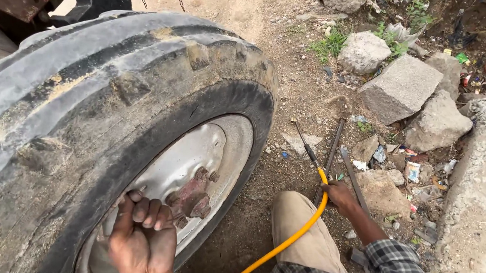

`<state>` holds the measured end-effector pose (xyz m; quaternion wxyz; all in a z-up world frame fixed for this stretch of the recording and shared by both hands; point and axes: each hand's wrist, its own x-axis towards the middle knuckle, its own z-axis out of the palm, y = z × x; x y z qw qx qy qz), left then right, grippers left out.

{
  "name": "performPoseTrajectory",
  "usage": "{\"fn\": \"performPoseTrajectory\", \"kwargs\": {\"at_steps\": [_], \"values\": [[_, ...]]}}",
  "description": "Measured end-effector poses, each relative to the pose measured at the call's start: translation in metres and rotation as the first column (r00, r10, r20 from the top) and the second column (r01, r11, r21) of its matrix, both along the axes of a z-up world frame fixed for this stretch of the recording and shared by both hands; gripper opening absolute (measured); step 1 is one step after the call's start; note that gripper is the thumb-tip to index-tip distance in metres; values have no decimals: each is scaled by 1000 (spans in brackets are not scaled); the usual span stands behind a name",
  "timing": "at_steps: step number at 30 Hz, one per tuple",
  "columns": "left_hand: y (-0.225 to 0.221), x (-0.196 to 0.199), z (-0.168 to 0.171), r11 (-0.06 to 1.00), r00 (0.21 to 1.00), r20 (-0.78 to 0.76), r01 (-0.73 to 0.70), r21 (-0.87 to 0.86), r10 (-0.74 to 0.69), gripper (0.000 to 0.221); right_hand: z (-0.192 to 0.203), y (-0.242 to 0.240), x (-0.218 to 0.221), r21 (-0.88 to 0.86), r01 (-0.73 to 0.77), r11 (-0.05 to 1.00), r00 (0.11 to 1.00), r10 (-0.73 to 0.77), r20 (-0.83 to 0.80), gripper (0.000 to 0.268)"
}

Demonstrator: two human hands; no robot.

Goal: Inflating a large tractor tire using an air hose and a valve depressing tool.

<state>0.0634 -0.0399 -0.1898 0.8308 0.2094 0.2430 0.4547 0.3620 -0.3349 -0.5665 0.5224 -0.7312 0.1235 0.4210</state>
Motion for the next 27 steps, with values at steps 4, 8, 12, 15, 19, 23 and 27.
{"fn": "performPoseTrajectory", "kwargs": {"at_steps": [4,8,12,15,19,23,27], "values": [[9,-7,-14,1000,1000,-14,15,-3,-15,25,-9,-2,0,-25,11,1000,1000,-11,-2,34],[15,-11,-16,998,998,-59,35,-44,-37,22,-9,-2,1,-35,7,999,1000,-8,-12,37],[8,-11,-11,998,996,-86,34,-58,-39,21,2,1,-1,-52,18,998,1000,-18,-11,37],[9,-11,-13,999,994,-106,16,-52,-21,21,6,2,-3,-75,-8,997,1000,8,-1,39],[7,-9,-8,998,991,-131,15,-60,-22,21,11,5,-2,-90,-2,996,1000,1,-4,41],[5,-8,-4,998,986,-163,19,-66,-30,21,7,3,-1,-68,24,997,999,-26,-24,43],[4,-6,1,998,983,-181,14,-66,-25,20,3,3,0,-69,21,997,1000,-22,-19,43]]}}
